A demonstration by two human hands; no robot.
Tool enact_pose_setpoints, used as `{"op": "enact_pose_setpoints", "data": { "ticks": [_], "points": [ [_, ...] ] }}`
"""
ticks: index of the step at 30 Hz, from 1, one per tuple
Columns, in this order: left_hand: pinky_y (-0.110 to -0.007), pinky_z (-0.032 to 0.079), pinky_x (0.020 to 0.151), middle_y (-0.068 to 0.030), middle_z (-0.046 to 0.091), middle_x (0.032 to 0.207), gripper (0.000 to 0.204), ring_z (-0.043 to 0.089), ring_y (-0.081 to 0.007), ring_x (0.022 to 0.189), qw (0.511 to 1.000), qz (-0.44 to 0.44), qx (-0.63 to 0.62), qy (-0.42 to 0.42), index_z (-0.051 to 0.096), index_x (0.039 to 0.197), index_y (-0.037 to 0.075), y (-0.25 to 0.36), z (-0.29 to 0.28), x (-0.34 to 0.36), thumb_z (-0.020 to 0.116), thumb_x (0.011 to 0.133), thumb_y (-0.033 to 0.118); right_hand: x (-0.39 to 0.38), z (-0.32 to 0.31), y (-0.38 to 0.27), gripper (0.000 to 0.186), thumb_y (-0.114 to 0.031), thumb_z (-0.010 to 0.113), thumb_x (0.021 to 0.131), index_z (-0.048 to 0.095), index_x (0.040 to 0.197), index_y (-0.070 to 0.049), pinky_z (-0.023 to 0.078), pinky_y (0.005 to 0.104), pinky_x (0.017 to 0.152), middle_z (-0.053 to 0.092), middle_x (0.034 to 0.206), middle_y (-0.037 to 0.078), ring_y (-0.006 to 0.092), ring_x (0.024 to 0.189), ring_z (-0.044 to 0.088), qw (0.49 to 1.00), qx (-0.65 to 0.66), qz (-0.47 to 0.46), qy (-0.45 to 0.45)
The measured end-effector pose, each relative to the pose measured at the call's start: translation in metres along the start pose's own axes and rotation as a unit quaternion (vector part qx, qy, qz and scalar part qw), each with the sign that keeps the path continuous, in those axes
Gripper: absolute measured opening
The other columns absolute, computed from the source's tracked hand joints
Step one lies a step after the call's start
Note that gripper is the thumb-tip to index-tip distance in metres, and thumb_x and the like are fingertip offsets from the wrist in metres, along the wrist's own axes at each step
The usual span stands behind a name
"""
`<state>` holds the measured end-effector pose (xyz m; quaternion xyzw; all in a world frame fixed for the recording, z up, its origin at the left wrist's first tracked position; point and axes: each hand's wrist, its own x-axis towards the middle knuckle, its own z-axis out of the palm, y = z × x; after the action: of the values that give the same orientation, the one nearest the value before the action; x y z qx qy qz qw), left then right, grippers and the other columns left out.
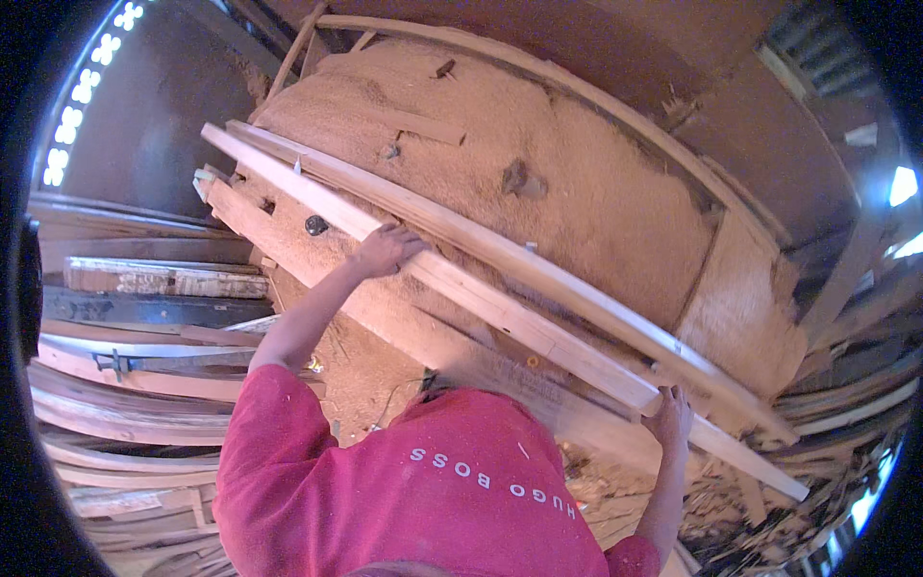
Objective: The person uses a grinder on a metal plate, then adjusts a wood router using pliers and a wrench, and finally moves a long piece of wood across the workshop.
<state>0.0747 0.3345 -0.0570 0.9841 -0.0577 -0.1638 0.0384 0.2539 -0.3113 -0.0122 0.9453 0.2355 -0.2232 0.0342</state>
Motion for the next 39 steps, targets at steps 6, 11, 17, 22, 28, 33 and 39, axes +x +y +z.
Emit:
{"op": "enact_pose_setpoints", "data": {
  "ticks": [6, 11, 17, 22, 28, 33, 39],
  "points": [
    [-0.049, 0.040, 0.109, -0.0069, 0.053, 0.140, 0.067, 0.052, -0.0278, 0.128, 0.995, -0.086, 0.043, -0.024, 0.044, 0.143, 0.027, -0.124, 0.004, 0.097, 0.068, 0.082, 0.012, 0.129, -0.065, -0.061, 0.080, -0.032, 0.089, 0.055, 0.059, 0.125, -0.007, 0.053, 0.0477, 0.089, 0.065, 0.117, 0.023, 0.0391, 0.104, 0.065, 0.998, -0.049, -0.046, -0.019],
    [-0.045, 0.051, 0.096, -0.0046, 0.067, 0.118, 0.038, 0.065, -0.0262, 0.112, 0.989, -0.119, 0.041, -0.074, 0.059, 0.129, 0.026, -0.203, 0.009, 0.168, 0.055, 0.093, 0.018, 0.242, -0.060, -0.092, 0.079, -0.040, 0.088, 0.056, 0.063, 0.123, -0.006, 0.052, 0.0475, 0.090, 0.070, 0.104, 0.025, 0.0388, 0.100, 0.068, 0.991, -0.047, -0.110, -0.058],
    [-0.042, 0.053, 0.093, -0.0075, 0.066, 0.124, 0.035, 0.064, -0.0277, 0.112, 0.960, -0.256, -0.023, -0.111, 0.063, 0.127, 0.021, -0.257, 0.031, 0.225, 0.054, 0.093, 0.020, 0.344, -0.042, -0.105, 0.085, -0.048, 0.088, 0.051, 0.067, 0.119, -0.002, 0.052, 0.0428, 0.092, 0.070, 0.107, 0.022, 0.0361, 0.103, 0.068, 0.974, -0.040, -0.140, -0.176],
    [-0.045, 0.049, 0.098, -0.0158, 0.060, 0.130, 0.042, 0.061, -0.0342, 0.115, 0.928, -0.289, -0.178, 0.152, 0.058, 0.132, 0.017, -0.272, 0.061, 0.188, 0.057, 0.090, 0.013, 0.403, -0.008, -0.104, 0.093, -0.051, 0.087, 0.050, 0.064, 0.125, -0.001, 0.050, 0.0418, 0.096, 0.068, 0.112, 0.025, 0.0347, 0.107, 0.066, 0.956, -0.039, -0.106, -0.272],
    [-0.046, 0.047, 0.101, -0.0196, 0.058, 0.127, 0.043, 0.056, -0.0409, 0.116, 0.896, -0.288, -0.246, 0.233, 0.057, 0.129, 0.011, -0.172, 0.082, 0.114, 0.066, 0.086, 0.011, 0.435, 0.008, -0.105, 0.105, -0.050, 0.089, 0.049, 0.055, 0.137, -0.005, 0.043, 0.0405, 0.106, 0.060, 0.130, 0.024, 0.0348, 0.122, 0.058, 0.951, -0.006, -0.074, -0.300],
    [-0.047, 0.045, 0.100, -0.0182, 0.059, 0.123, 0.042, 0.054, -0.0387, 0.116, 0.878, -0.294, -0.276, 0.258, 0.060, 0.123, 0.007, -0.068, 0.116, 0.064, 0.071, 0.082, 0.010, 0.440, 0.022, -0.094, 0.105, -0.049, 0.089, 0.053, 0.050, 0.142, -0.008, 0.040, 0.0425, 0.109, 0.057, 0.135, 0.023, 0.0363, 0.127, 0.053, 0.961, 0.004, -0.069, -0.267],
    [-0.050, 0.040, 0.105, -0.0212, 0.048, 0.134, 0.050, 0.046, -0.0414, 0.125, 0.861, -0.363, -0.254, 0.250, 0.056, 0.127, 0.007, -0.004, 0.150, 0.081, 0.073, 0.080, 0.013, 0.410, 0.019, -0.072, 0.074, -0.040, 0.083, 0.071, 0.058, 0.132, -0.007, 0.042, 0.0442, 0.107, 0.059, 0.129, 0.024, 0.0409, 0.124, 0.053, 0.991, 0.100, -0.044, -0.081]
  ]
}}
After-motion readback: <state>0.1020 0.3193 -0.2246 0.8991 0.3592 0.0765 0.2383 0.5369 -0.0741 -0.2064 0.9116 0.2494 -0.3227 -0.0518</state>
